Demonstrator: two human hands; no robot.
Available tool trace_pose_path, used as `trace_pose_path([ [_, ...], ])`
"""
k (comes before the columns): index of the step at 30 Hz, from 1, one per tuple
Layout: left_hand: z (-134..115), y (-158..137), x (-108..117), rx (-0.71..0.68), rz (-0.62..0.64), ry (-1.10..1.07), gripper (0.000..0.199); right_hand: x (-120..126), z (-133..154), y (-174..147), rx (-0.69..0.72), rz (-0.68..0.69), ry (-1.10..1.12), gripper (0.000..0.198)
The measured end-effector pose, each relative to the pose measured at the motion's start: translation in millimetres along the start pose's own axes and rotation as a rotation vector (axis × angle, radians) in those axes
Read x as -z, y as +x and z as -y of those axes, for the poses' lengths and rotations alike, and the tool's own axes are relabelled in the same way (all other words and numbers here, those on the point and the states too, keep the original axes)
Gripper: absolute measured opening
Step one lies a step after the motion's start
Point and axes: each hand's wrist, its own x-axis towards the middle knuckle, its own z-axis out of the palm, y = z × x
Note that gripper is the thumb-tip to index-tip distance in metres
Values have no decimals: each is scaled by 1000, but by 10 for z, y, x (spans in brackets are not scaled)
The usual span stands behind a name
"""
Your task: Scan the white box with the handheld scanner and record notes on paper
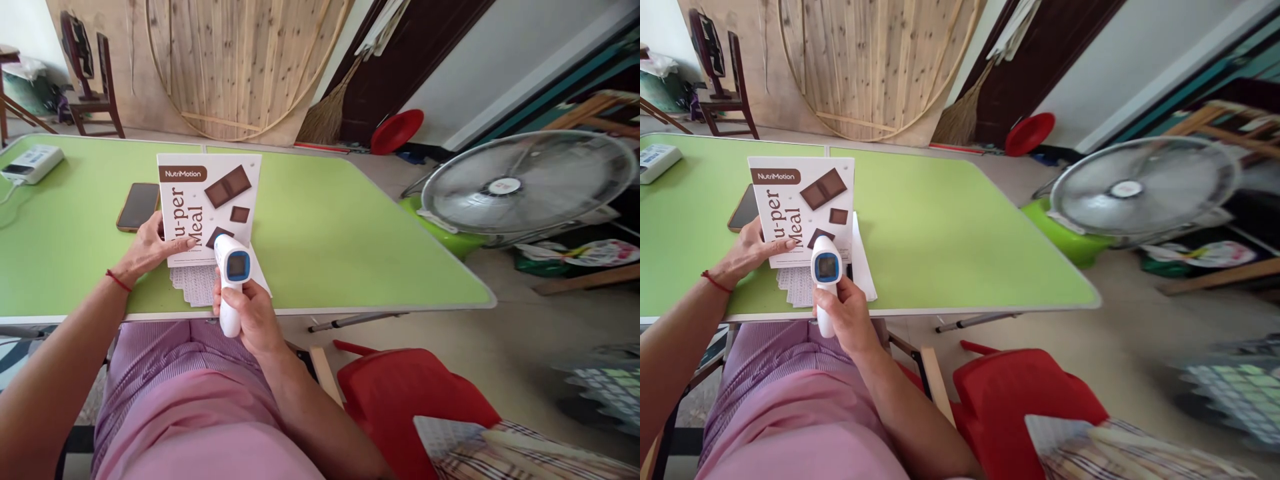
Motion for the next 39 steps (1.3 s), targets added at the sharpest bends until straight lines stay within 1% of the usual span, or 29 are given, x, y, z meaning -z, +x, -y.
trace_pose_path([
  [4, -43, 2, 29, -5, -51, 123, 61, 4, 10, -6, 3, 5, -10, 22],
  [8, -70, 1, 42, 24, -55, 172, 64, 15, -20, 10, 13, 22, -14, 22],
  [11, -61, -4, 26, 27, -63, 118, 63, 27, -9, -3, 33, 55, -53, 23],
  [14, -33, -8, 7, 6, -71, 11, 61, 106, 144, -78, 92, 117, -144, 29],
  [16, -13, -7, 4, -13, -82, -17, 61, 244, 333, -130, 204, 131, -288, 32],
  [17, -4, -4, 4, -23, -89, -12, 61, 344, 439, -139, 292, 96, -407, 33],
  [20, 27, 16, 10, -58, -112, 30, 64, 738, 711, -45, 499, -66, -892, 41],
  [22, 50, 34, 15, -91, -123, 45, 65, 1020, 802, 114, 589, -135, -1181, 50],
  [24, 70, 48, 19, -124, -126, 76, 65, 1257, 818, 302, 604, -120, -1410, 50],
  [25, 77, 50, 20, -137, -122, 97, 64, 1347, 809, 391, 610, -92, -1484, 49],
  [28, 86, 38, 19, -171, -91, 131, 59, 1505, 765, 592, 643, -6, -1603, 44],
  [30, 91, 28, 23, -202, -74, 120, 57, 1550, 746, 668, 651, 10, -1654, 43],
  [32, 100, 36, 40, -213, -57, 110, 53, 1572, 739, 702, 622, 17, -1694, 42],
  [34, 93, 62, 71, -181, -29, 99, 49, 1567, 745, 696, 598, 31, -1715, 42],
  [36, 26, 65, 103, -106, -31, 64, 47, 1510, 760, 651, 662, 7, -1709, 43],
  [37, -44, 34, 113, -82, -77, 45, 47, 1456, 769, 619, 727, -16, -1694, 43],
  [38, -141, -33, 119, -74, -150, 21, 47, 1384, 778, 587, 800, -33, -1677, 41],
  [39, -262, -144, 119, -121, -306, 13, 42, 1298, 784, 560, 870, -33, -1660, 37],
])
